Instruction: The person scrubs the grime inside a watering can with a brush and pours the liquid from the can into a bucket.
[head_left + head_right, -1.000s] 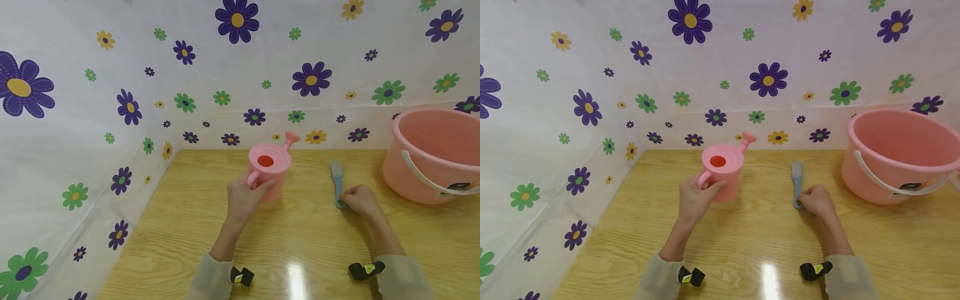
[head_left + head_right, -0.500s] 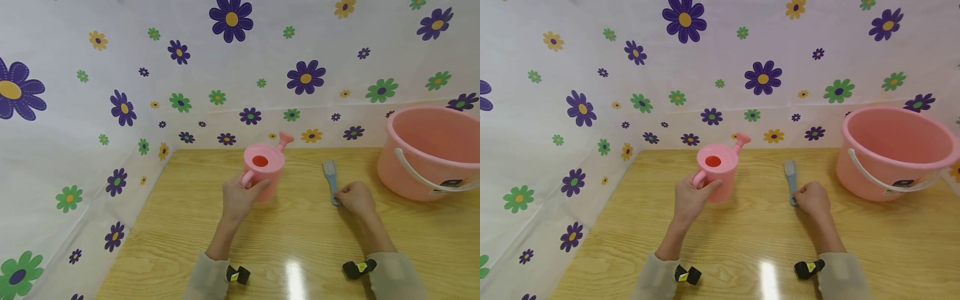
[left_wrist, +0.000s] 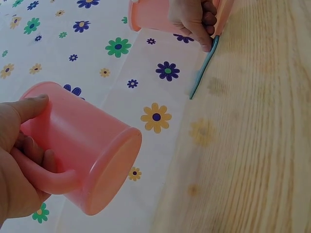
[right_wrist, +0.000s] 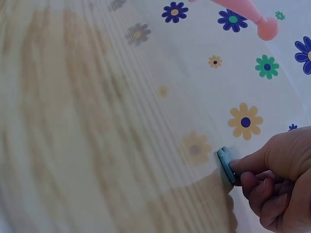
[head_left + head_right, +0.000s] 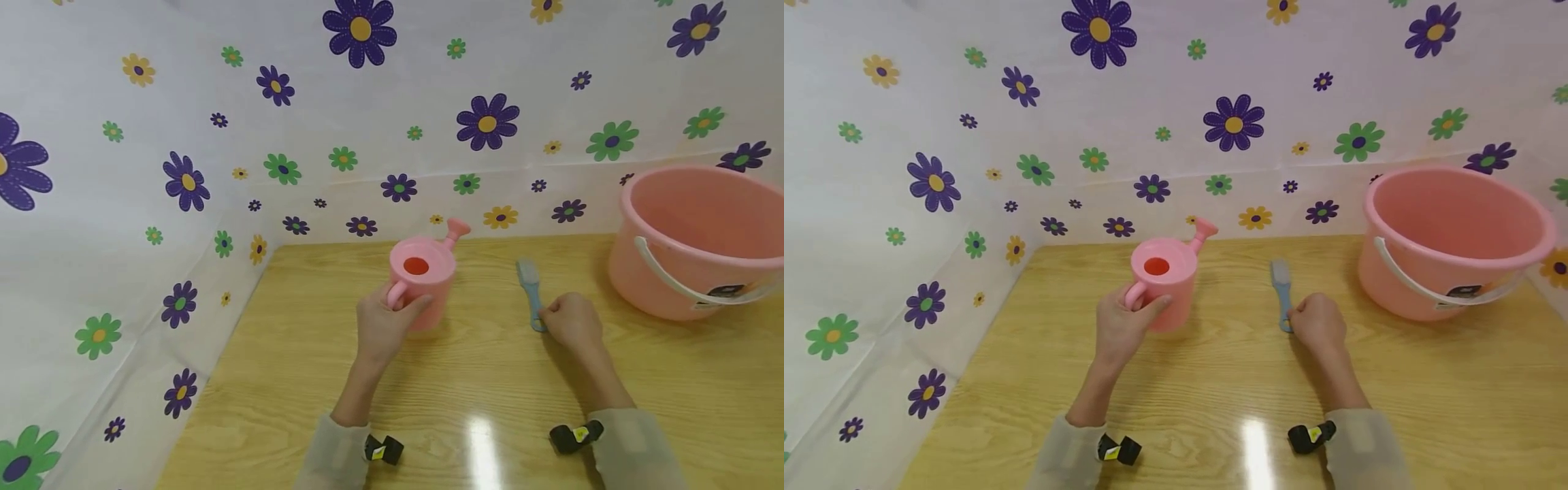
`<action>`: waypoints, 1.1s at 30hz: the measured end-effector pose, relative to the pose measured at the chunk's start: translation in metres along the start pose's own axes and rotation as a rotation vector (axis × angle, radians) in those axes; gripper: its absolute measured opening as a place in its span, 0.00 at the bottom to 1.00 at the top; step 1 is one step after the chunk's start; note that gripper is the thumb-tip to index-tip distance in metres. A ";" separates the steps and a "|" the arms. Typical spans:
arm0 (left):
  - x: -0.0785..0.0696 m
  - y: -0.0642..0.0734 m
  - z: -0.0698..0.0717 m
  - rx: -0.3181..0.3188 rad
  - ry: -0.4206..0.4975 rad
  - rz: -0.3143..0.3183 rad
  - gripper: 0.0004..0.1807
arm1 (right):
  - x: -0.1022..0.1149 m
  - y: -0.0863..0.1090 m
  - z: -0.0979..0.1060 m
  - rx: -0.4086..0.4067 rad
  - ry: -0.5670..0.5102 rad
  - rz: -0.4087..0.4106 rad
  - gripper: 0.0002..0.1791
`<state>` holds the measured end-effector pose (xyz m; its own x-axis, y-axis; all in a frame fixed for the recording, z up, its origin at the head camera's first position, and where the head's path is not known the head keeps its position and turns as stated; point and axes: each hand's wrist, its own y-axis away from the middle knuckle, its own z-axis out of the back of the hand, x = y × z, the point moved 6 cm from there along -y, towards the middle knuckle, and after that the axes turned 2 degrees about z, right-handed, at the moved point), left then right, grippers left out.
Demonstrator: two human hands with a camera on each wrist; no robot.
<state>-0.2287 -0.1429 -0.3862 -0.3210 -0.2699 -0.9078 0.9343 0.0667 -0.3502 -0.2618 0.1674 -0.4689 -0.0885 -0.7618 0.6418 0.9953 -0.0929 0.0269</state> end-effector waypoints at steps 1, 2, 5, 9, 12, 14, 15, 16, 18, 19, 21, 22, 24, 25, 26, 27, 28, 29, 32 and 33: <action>0.001 0.000 0.000 -0.003 -0.005 0.011 0.18 | 0.000 0.000 0.000 0.006 -0.003 -0.005 0.13; 0.002 0.000 0.000 -0.006 -0.007 0.020 0.17 | 0.000 -0.001 0.000 0.011 -0.004 -0.009 0.13; 0.003 0.001 0.000 -0.006 -0.012 0.036 0.16 | 0.001 -0.001 -0.001 0.025 -0.004 -0.018 0.13; 0.003 0.003 0.001 -0.007 -0.001 0.027 0.15 | 0.002 0.003 -0.002 0.032 -0.009 -0.020 0.13; 0.004 0.003 -0.001 -0.002 0.007 0.013 0.17 | 0.002 0.005 -0.001 0.026 -0.002 -0.026 0.14; 0.005 0.003 -0.004 0.006 0.010 0.006 0.16 | 0.002 0.006 0.000 0.007 0.009 -0.026 0.14; 0.005 0.002 -0.004 0.007 0.005 0.001 0.16 | 0.003 0.006 0.001 -0.007 0.013 -0.018 0.14; 0.005 0.001 -0.005 0.007 -0.001 -0.002 0.16 | 0.005 0.007 0.002 -0.016 0.018 -0.001 0.15; 0.004 -0.001 -0.004 0.001 -0.014 -0.014 0.16 | 0.010 0.010 0.003 -0.032 0.016 0.037 0.16; 0.004 -0.003 -0.004 0.001 -0.019 -0.013 0.16 | 0.014 0.011 0.003 -0.037 0.010 0.059 0.16; 0.003 -0.005 -0.007 0.012 -0.031 -0.009 0.15 | 0.017 0.018 0.007 -0.046 0.006 0.098 0.16; 0.002 -0.006 -0.009 0.018 -0.039 -0.011 0.15 | 0.019 0.021 0.010 -0.047 0.003 0.110 0.16; 0.001 -0.009 -0.012 0.035 -0.042 -0.014 0.16 | 0.024 0.027 0.019 -0.081 0.005 0.151 0.16; 0.000 -0.010 -0.013 0.039 -0.039 -0.014 0.17 | 0.027 0.030 0.025 -0.101 0.001 0.174 0.16; -0.002 -0.011 -0.014 0.042 -0.036 -0.018 0.18 | 0.030 0.033 0.033 -0.131 0.001 0.198 0.16; -0.002 -0.012 -0.014 0.043 -0.030 -0.021 0.20 | 0.034 0.035 0.041 -0.168 0.004 0.225 0.15; -0.003 -0.014 -0.015 0.041 -0.024 -0.023 0.19 | 0.038 0.038 0.049 -0.216 0.003 0.262 0.14; -0.003 -0.015 -0.016 0.037 -0.014 -0.020 0.19 | 0.043 0.041 0.058 -0.263 0.008 0.301 0.13; -0.005 -0.019 -0.020 0.026 0.001 -0.017 0.21 | 0.050 0.047 0.087 -0.381 0.025 0.378 0.11; -0.007 -0.021 -0.023 0.025 0.007 -0.020 0.21 | 0.051 0.049 0.096 -0.409 0.031 0.396 0.10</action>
<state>-0.2499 -0.1209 -0.3779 -0.3405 -0.2645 -0.9023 0.9313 0.0369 -0.3623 -0.2136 0.1856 -0.3610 0.2812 -0.8070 0.5193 0.8570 -0.0323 -0.5142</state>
